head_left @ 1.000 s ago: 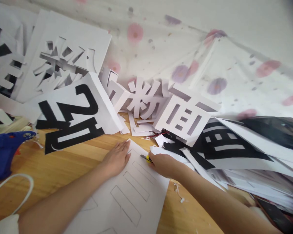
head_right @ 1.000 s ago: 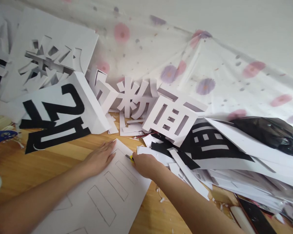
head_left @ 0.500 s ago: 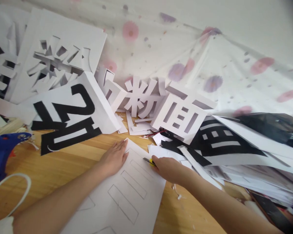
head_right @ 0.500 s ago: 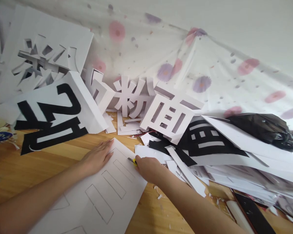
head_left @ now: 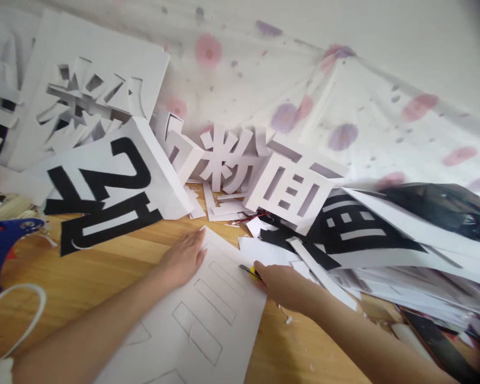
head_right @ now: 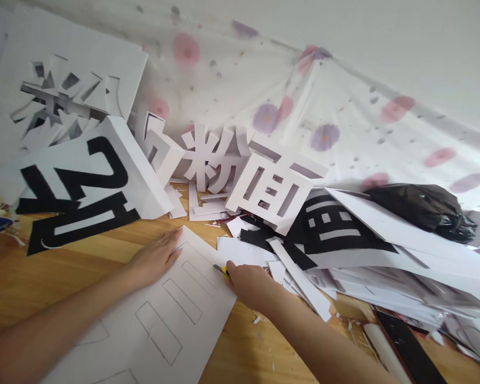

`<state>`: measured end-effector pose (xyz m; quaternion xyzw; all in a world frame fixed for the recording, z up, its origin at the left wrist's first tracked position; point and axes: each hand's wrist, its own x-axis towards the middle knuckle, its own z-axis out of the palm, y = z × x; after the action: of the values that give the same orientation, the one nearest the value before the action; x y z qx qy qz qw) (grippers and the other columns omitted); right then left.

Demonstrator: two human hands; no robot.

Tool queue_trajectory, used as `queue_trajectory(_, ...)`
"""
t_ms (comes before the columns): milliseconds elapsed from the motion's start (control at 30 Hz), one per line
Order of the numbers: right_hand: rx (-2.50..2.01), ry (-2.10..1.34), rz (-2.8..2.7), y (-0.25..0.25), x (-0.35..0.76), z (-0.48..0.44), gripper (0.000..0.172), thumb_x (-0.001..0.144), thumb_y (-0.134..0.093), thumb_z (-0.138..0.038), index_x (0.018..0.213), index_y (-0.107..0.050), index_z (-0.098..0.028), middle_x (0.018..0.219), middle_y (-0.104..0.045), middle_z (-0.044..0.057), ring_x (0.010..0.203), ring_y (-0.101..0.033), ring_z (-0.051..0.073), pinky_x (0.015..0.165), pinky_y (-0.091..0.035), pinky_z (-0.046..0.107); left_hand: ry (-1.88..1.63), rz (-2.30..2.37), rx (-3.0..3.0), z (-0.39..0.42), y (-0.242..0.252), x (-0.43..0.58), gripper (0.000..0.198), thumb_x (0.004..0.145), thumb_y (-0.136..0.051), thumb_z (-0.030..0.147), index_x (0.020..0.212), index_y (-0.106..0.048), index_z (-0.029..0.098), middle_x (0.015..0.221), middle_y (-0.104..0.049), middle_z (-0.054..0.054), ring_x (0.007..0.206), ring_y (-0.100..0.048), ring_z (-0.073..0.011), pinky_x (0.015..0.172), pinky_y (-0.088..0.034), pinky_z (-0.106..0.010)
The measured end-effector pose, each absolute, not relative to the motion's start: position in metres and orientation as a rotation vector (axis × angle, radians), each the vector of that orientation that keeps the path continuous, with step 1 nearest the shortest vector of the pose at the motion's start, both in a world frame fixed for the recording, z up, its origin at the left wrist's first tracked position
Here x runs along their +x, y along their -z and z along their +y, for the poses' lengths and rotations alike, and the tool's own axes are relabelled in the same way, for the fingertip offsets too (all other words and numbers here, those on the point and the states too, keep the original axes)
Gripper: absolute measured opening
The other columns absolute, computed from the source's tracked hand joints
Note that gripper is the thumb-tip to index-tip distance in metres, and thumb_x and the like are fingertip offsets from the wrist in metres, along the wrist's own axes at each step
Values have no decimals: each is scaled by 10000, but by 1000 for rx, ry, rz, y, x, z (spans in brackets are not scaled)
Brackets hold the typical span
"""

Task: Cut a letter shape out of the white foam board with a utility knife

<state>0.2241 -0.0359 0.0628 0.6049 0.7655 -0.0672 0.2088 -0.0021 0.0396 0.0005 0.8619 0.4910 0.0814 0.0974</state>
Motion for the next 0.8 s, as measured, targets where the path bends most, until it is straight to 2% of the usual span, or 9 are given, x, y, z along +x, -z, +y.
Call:
queue_trajectory(167, 1715, 194, 2118, -67, 226, -43, 119, 894, -348, -254, 845, -445, -204, 666, -604, 27, 599, -597, 202, 479, -259, 255, -271, 1463, 2556, 39, 0, -2, 527, 898, -213, 314, 1373, -245, 88, 1427, -301, -120, 1319, -249, -201, 1069, -221, -369)
queue_trajectory(300, 1735, 191, 2099, -70, 229, -52, 121, 900, -356, -246, 842, -451, -198, 726, -628, 50, 634, -610, 203, 469, -239, 258, -253, 1460, 2537, 39, 0, -3, 543, 895, -212, 320, 1377, -234, 71, 1436, -280, -121, 1323, -241, -201, 1069, -224, -359)
queue_trajectory(800, 1766, 226, 2088, -66, 251, -69, 98, 880, -372, -234, 886, -464, -200, 680, -630, 37, 610, -619, 223, 439, -217, 259, -274, 1429, 2535, 39, -2, -4, 563, 886, -217, 326, 1380, -221, 55, 1435, -272, -138, 1318, -253, -209, 1067, -220, -368)
